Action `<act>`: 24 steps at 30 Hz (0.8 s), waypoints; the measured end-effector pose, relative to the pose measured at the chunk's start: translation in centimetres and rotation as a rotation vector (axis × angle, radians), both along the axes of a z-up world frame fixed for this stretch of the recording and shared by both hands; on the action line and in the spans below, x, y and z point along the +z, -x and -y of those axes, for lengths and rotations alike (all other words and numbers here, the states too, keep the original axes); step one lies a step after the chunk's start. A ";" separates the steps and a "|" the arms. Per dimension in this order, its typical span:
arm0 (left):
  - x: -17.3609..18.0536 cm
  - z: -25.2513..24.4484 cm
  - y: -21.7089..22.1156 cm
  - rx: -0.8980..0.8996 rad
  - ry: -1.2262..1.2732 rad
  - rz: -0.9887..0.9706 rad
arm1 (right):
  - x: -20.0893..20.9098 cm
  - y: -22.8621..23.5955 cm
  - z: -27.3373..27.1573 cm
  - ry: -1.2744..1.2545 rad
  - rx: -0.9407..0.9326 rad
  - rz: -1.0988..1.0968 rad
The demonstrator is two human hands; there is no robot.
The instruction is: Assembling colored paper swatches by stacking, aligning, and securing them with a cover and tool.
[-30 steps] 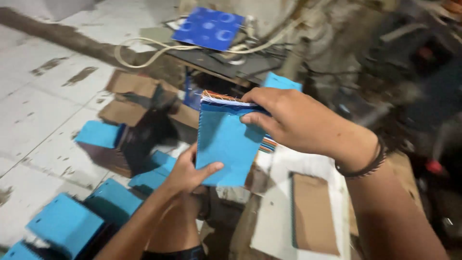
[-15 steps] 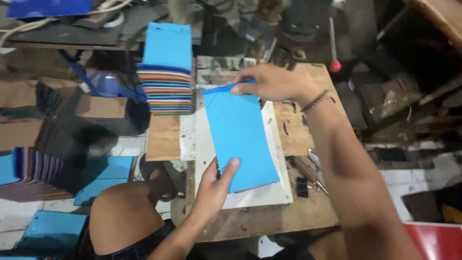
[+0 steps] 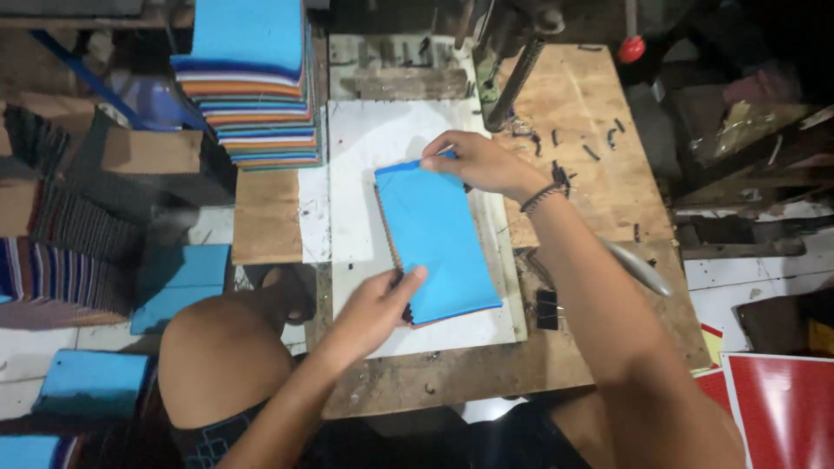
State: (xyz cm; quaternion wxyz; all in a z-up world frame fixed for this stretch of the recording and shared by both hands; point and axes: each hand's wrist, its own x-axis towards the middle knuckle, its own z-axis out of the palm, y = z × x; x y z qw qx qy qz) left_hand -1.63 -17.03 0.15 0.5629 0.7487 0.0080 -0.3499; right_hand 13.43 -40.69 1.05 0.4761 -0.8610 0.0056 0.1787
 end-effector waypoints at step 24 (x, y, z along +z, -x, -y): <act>2.5 -2.7 0.4 -0.045 -0.078 0.147 | 1.4 4.6 1.4 -0.101 -0.093 0.029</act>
